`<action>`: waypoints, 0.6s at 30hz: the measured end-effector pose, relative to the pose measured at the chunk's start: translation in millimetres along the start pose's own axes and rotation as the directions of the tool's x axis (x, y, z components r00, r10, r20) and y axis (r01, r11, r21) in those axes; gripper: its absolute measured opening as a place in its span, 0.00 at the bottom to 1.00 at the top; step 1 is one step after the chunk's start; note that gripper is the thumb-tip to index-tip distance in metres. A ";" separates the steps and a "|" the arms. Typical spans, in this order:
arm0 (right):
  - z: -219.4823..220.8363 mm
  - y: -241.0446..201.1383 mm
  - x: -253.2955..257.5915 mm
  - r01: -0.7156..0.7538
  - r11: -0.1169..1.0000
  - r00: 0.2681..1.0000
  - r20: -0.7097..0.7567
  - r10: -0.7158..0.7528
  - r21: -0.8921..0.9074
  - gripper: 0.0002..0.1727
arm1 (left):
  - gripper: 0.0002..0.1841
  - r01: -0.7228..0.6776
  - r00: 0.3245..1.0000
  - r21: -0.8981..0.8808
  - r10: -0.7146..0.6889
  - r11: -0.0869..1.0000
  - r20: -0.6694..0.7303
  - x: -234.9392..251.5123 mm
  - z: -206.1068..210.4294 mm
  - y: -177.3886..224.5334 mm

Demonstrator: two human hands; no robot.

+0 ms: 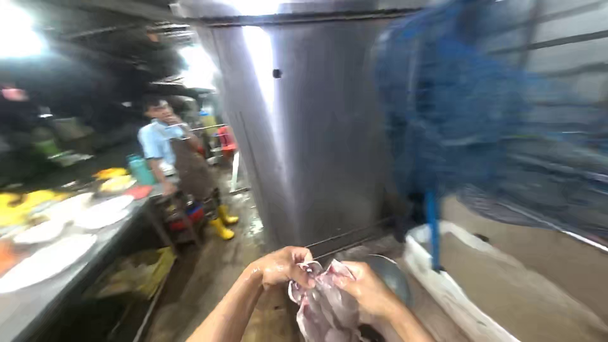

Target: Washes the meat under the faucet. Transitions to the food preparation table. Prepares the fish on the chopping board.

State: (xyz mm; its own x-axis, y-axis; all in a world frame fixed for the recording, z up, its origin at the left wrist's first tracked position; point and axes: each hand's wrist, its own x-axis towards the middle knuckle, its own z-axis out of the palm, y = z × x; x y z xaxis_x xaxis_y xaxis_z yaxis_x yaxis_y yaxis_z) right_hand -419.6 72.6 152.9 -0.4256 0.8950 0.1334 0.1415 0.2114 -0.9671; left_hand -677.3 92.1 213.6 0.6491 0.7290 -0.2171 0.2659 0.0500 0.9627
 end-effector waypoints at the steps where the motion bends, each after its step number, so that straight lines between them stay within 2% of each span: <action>1: 46.6 -0.1 19.4 0.005 0.997 1.000 0.026 -0.007 0.078 0.11 | 0.11 0.007 0.998 -0.026 -0.009 1.000 -0.063 -40.7 -24.5 -14.3; 3: 141.7 -6.4 58.5 -0.004 0.974 0.996 0.090 -0.016 0.224 0.11 | 0.13 -0.023 0.971 -0.131 -0.009 0.991 -0.238 -129.2 -70.8 -48.7; 5: 237.7 -18.5 97.2 -0.042 0.950 0.980 0.197 -0.021 0.310 0.11 | 0.19 -0.114 0.905 -0.211 0.014 0.971 -0.425 -228.7 -109.7 -96.9; 7: 332.3 -31.7 131.2 -0.100 0.930 0.950 0.312 -0.017 0.353 0.12 | 0.33 -0.206 0.801 -0.250 0.017 0.946 -0.598 -330.6 -135.0 -155.1; 9: 423.5 -41.6 162.7 -0.172 0.900 0.918 0.396 -0.001 0.400 0.13 | 0.37 -0.289 0.687 -0.270 0.003 0.918 -0.727 -417.5 -149.0 -209.0; 11: 508.6 -47.7 186.3 -0.282 0.850 0.881 0.471 0.046 0.444 0.14 | 0.38 -0.293 0.532 -0.257 -0.067 0.921 -0.844 -476.5 -152.4 -250.8; 13: 584.5 -53.0 207.6 -0.386 0.802 0.828 0.554 0.084 0.455 0.14 | 0.36 -0.286 0.329 -0.232 -0.132 0.930 -0.935 -514.7 -163.9 -275.9; 16: 678.5 -56.2 242.8 -0.475 0.777 0.739 0.666 0.097 0.413 0.14 | 0.21 -0.235 0.013 -0.217 -0.220 0.948 -0.975 -561.8 -198.9 -305.4; 18: 733.3 -51.7 268.8 -0.489 0.791 0.691 0.716 0.094 0.368 0.14 | 0.14 -0.286 -0.090 -0.246 -0.281 0.926 -0.955 -591.6 -220.8 -323.2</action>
State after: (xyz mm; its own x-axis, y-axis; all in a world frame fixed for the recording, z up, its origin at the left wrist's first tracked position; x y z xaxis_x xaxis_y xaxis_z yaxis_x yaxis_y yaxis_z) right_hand -1196.8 14.3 80.0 -0.9212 0.3574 -0.1537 -0.0090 -0.4146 -0.9100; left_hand -1304.6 -204.7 66.5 -0.8144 0.5721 -0.0972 -0.1144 0.0058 0.9934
